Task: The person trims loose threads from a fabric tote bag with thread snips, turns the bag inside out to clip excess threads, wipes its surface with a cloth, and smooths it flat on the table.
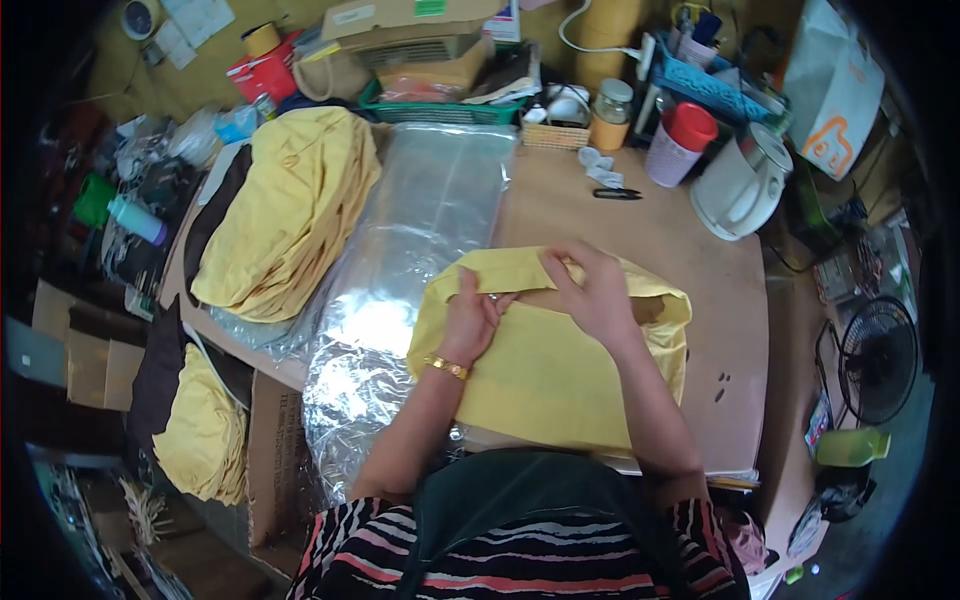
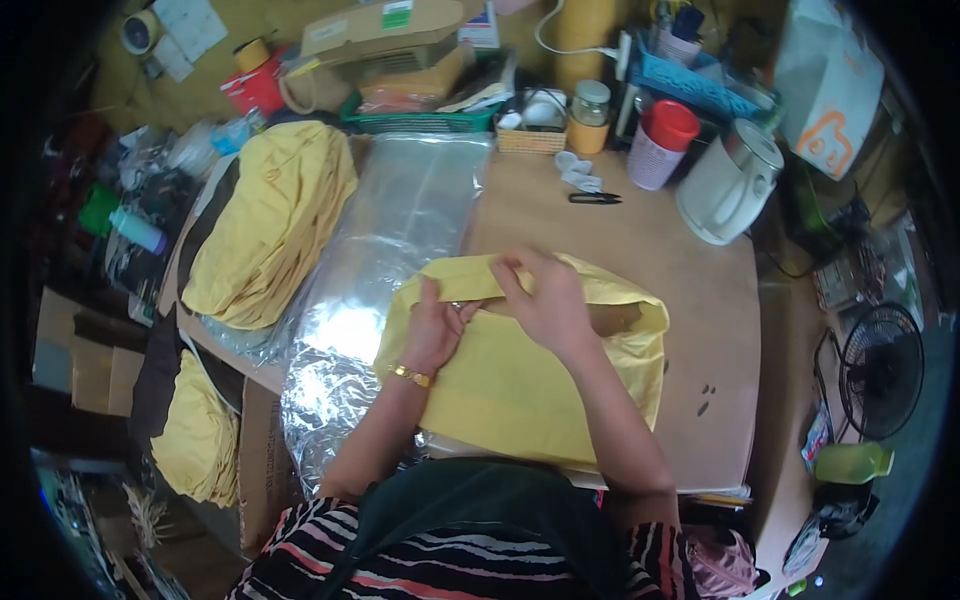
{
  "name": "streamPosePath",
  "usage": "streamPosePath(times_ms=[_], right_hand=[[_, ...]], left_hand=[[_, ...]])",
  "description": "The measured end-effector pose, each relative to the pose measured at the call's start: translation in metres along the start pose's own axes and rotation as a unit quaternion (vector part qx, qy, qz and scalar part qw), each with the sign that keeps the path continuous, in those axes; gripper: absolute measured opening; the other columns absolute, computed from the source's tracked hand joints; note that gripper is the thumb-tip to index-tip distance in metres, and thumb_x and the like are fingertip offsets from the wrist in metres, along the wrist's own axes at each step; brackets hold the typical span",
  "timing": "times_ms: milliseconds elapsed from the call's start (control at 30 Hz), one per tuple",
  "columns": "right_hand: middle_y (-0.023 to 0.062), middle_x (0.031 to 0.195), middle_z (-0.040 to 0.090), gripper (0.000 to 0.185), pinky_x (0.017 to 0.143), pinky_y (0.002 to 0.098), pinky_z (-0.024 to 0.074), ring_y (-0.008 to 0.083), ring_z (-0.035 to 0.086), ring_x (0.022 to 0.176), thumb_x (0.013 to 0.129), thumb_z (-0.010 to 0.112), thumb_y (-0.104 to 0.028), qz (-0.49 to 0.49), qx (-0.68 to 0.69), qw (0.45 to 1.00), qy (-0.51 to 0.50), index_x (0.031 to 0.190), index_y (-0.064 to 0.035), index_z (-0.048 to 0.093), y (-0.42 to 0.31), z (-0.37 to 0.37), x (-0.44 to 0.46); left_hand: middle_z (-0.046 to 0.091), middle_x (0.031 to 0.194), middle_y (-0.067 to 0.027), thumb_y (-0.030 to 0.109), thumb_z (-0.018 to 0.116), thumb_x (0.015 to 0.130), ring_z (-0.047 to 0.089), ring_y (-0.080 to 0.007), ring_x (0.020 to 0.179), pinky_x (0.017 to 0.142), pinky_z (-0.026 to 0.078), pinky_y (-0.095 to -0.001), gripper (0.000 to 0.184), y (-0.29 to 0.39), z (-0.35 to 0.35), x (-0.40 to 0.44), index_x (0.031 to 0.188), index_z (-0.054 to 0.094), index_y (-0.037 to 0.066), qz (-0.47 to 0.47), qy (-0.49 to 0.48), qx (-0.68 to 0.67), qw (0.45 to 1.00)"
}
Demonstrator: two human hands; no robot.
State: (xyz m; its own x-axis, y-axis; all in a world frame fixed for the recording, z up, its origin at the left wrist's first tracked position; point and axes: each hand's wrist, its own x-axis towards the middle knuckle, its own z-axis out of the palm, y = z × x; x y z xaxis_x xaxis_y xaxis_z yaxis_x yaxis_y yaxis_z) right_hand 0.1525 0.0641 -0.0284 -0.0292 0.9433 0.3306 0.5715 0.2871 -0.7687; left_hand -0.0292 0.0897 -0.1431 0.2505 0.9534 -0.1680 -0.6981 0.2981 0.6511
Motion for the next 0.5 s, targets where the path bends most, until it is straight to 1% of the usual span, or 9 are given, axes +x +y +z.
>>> streamPosePath(times_ms=[33, 100, 167, 233, 267, 333, 400, 467, 500], right_hand=[[0.0132, 0.096, 0.07, 0.026, 0.079, 0.0403, 0.0515, 0.0269, 0.067, 0.083, 0.089, 0.066, -0.025, -0.083, -0.067, 0.994, 0.018, 0.099, -0.0004, 0.068, 0.003, 0.02, 0.024], [0.0129, 0.091, 0.07, 0.028, 0.078, 0.0416, 0.0504, 0.0287, 0.067, 0.078, 0.089, 0.066, -0.029, -0.172, -0.13, 0.976, 0.031, 0.097, -0.0016, 0.068, 0.011, 0.056, 0.054], [0.0155, 0.091, 0.069, 0.038, 0.087, 0.0452, 0.0446, 0.0349, 0.064, 0.09, 0.086, 0.067, -0.039, -0.023, -0.182, 0.955, -0.234, 0.096, -0.0026, 0.068, 0.009, 0.078, 0.073], [0.0162, 0.097, 0.068, 0.041, 0.087, 0.0453, 0.0445, 0.0347, 0.063, 0.094, 0.087, 0.064, -0.043, 0.023, -0.192, 0.93, -0.312, 0.097, -0.0038, 0.068, 0.0, 0.09, 0.092], [0.0168, 0.103, 0.067, 0.043, 0.088, 0.0454, 0.0443, 0.0345, 0.062, 0.098, 0.088, 0.062, -0.047, 0.075, -0.201, 0.899, -0.382, 0.099, -0.0051, 0.067, -0.003, 0.095, 0.096], [0.0171, 0.101, 0.068, 0.042, 0.088, 0.0452, 0.0443, 0.0345, 0.062, 0.098, 0.089, 0.06, -0.046, 0.086, -0.193, 0.898, -0.386, 0.096, -0.0053, 0.068, 0.003, 0.1, 0.099], [0.0175, 0.099, 0.068, 0.041, 0.088, 0.0449, 0.0444, 0.0345, 0.062, 0.098, 0.09, 0.059, -0.045, 0.102, -0.186, 0.897, -0.387, 0.093, -0.0055, 0.068, 0.018, 0.106, 0.094], [0.0175, 0.073, 0.064, 0.036, 0.074, 0.0429, 0.048, 0.0364, 0.062, 0.076, 0.091, 0.059, -0.036, -0.046, -0.14, 0.962, -0.231, 0.084, -0.0013, 0.067, 0.037, 0.107, 0.078], [0.0175, 0.073, 0.064, 0.036, 0.074, 0.0429, 0.048, 0.0364, 0.062, 0.076, 0.091, 0.059, -0.036, -0.038, -0.145, 0.962, -0.227, 0.084, -0.0013, 0.067, 0.042, 0.095, 0.078]], left_hand=[[0.051, 0.136, -0.0127, 0.049, 0.037, 0.102, 0.052, -0.0261, 0.125, 0.106, 0.045, -0.0425, 0.058, -0.007, -0.004, 0.003, 0.137, 0.038, 0.002, 0.004, 0.007, 0.02, 1.0], [0.064, 0.098, -0.0124, 0.054, 0.034, 0.101, 0.063, -0.0207, 0.096, 0.102, 0.048, -0.0426, 0.065, -0.017, -0.008, 0.004, 0.119, 0.052, -0.007, 0.027, 0.038, 0.058, 0.997], [0.067, 0.079, -0.0117, 0.055, 0.033, 0.101, 0.066, -0.018, 0.08, 0.098, 0.05, -0.0403, 0.07, -0.007, 0.015, -0.009, 0.108, 0.058, -0.011, 0.043, 0.065, 0.167, 0.983], [0.064, 0.081, -0.0136, 0.056, 0.034, 0.101, 0.065, -0.0173, 0.075, 0.084, 0.054, -0.0339, 0.073, -0.003, 0.005, -0.011, 0.094, 0.06, -0.011, 0.038, 0.055, 0.373, 0.926], [0.064, 0.081, -0.0136, 0.056, 0.034, 0.101, 0.065, -0.0173, 0.075, 0.084, 0.054, -0.0339, 0.073, -0.006, 0.004, -0.012, 0.094, 0.06, -0.011, 0.038, 0.059, 0.37, 0.926], [0.063, 0.086, -0.0152, 0.057, 0.033, 0.101, 0.064, -0.0183, 0.077, 0.074, 0.055, -0.0346, 0.074, -0.012, 0.016, -0.014, 0.09, 0.061, -0.01, 0.117, 0.077, 0.261, 0.955], [0.063, 0.084, -0.0141, 0.057, 0.031, 0.102, 0.065, -0.0177, 0.076, 0.069, 0.056, -0.0343, 0.074, -0.022, 0.001, -0.009, 0.088, 0.062, -0.009, 0.117, 0.101, 0.283, 0.947], [0.064, 0.093, -0.0161, 0.055, 0.03, 0.102, 0.067, -0.0203, 0.086, 0.077, 0.056, -0.035, 0.07, -0.016, -0.005, -0.007, 0.099, 0.06, -0.009, 0.033, 0.074, 0.29, 0.954], [0.065, 0.096, -0.0168, 0.054, 0.03, 0.102, 0.067, -0.0212, 0.09, 0.08, 0.056, -0.0352, 0.069, -0.013, -0.005, -0.007, 0.103, 0.06, -0.008, 0.003, 0.061, 0.293, 0.954]])
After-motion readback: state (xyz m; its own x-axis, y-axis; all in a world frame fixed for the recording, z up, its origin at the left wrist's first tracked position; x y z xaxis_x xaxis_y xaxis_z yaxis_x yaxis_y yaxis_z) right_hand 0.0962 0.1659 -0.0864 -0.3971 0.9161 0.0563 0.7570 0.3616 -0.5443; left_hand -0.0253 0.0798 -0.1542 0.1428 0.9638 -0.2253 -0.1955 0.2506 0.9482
